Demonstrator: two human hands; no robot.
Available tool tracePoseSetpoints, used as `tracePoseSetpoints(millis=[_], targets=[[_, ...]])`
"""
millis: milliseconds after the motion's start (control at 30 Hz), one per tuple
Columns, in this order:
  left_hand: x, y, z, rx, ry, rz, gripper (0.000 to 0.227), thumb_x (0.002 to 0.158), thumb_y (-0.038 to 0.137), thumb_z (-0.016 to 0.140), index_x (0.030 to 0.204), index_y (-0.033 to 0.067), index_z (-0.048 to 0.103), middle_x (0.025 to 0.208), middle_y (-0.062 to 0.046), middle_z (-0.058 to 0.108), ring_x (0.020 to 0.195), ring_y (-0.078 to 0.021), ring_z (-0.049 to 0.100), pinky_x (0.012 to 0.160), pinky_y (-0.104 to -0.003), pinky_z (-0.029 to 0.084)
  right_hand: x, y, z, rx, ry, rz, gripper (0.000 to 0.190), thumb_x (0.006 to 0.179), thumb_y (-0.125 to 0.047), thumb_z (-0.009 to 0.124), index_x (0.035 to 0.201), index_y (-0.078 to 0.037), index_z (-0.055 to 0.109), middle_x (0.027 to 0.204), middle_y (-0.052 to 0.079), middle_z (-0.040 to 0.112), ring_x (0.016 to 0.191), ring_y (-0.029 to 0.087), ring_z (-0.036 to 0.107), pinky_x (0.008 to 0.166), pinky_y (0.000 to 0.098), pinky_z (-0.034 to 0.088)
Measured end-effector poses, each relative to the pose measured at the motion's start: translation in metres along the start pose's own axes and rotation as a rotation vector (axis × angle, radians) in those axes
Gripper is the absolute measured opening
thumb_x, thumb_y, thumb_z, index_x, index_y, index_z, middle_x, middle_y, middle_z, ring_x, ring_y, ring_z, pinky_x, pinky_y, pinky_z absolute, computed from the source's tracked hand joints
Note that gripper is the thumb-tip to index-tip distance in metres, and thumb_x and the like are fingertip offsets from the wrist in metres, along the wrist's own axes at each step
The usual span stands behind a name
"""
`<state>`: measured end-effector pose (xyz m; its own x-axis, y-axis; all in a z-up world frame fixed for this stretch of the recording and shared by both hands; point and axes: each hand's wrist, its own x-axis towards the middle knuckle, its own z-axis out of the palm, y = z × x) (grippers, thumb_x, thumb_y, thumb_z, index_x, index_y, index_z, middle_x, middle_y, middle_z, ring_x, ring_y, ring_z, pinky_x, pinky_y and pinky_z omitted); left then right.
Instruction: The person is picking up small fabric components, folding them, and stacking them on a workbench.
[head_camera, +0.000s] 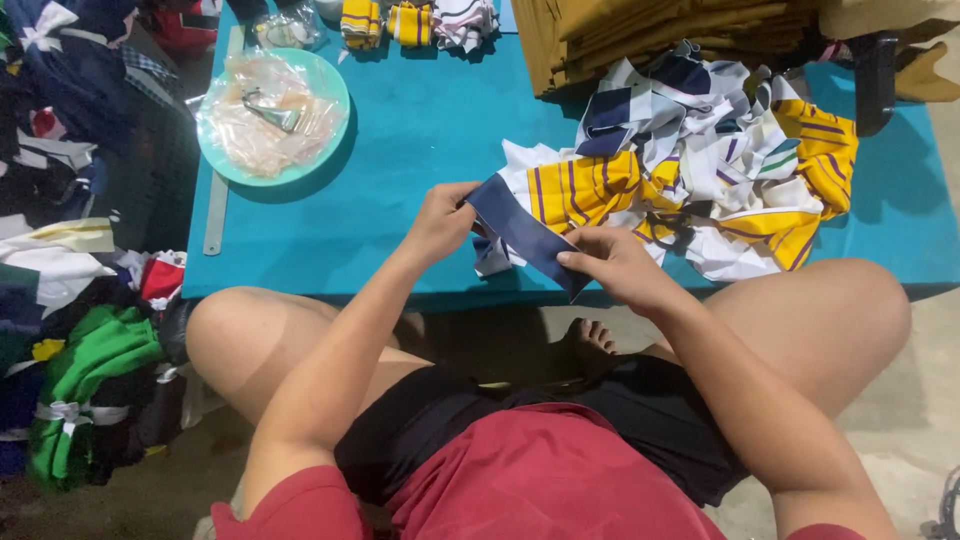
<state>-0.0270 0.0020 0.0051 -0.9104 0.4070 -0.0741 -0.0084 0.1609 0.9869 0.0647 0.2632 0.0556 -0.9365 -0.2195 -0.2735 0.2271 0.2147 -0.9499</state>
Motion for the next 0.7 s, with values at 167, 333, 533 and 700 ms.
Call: tracePoseSetpoints(millis=[167, 333, 533, 700], targets=[[-0.004, 0.006, 0.001, -0.025, -0.031, 0.035, 0.035, 0.111, 0.013, 0.044, 0.129, 0.0031, 0.073, 0.103, -0.025, 0.076, 0.087, -0.0305, 0.074, 0.078, -0.049, 0.065, -0.002, -0.002, 0.004, 0.015, -0.046, -0.004, 0.016, 0.092, -0.012, 0.074, 0.102, -0.001, 0.079, 0.085, 0.015, 0.074, 0.083, 0.026, 0.069, 0.083, 0.0427, 0.055], [-0.004, -0.014, 0.002, -0.037, -0.016, 0.048, 0.035, 0.114, 0.024, 0.047, 0.129, 0.0084, 0.074, 0.098, -0.020, 0.077, 0.082, -0.0272, 0.075, 0.075, -0.046, 0.067, 0.003, 0.007, 0.005, 0.060, -0.056, -0.043, 0.017, 0.089, -0.012, 0.076, 0.103, -0.002, 0.077, 0.085, 0.012, 0.074, 0.083, 0.024, 0.069, 0.083, 0.0412, 0.055], [-0.013, 0.048, 0.006, 0.064, -0.032, 0.058, 0.056, 0.092, -0.005, 0.032, 0.139, -0.0014, 0.063, 0.120, -0.033, 0.068, 0.101, -0.0457, 0.071, 0.081, -0.055, 0.065, 0.000, 0.003, 0.006, 0.164, -0.095, -0.074, 0.013, 0.090, -0.007, 0.074, 0.102, -0.002, 0.075, 0.086, 0.010, 0.073, 0.082, 0.021, 0.068, 0.081, 0.0405, 0.058], [-0.036, 0.075, 0.014, 0.394, -0.190, -0.019, 0.049, 0.092, -0.013, 0.042, 0.133, -0.0033, 0.066, 0.127, -0.036, 0.066, 0.108, -0.0530, 0.069, 0.092, -0.062, 0.059, -0.002, 0.002, 0.005, 0.355, -0.119, -0.115, 0.015, 0.090, -0.006, 0.074, 0.103, 0.003, 0.073, 0.081, 0.015, 0.073, 0.076, 0.024, 0.070, 0.077, 0.0413, 0.061]])
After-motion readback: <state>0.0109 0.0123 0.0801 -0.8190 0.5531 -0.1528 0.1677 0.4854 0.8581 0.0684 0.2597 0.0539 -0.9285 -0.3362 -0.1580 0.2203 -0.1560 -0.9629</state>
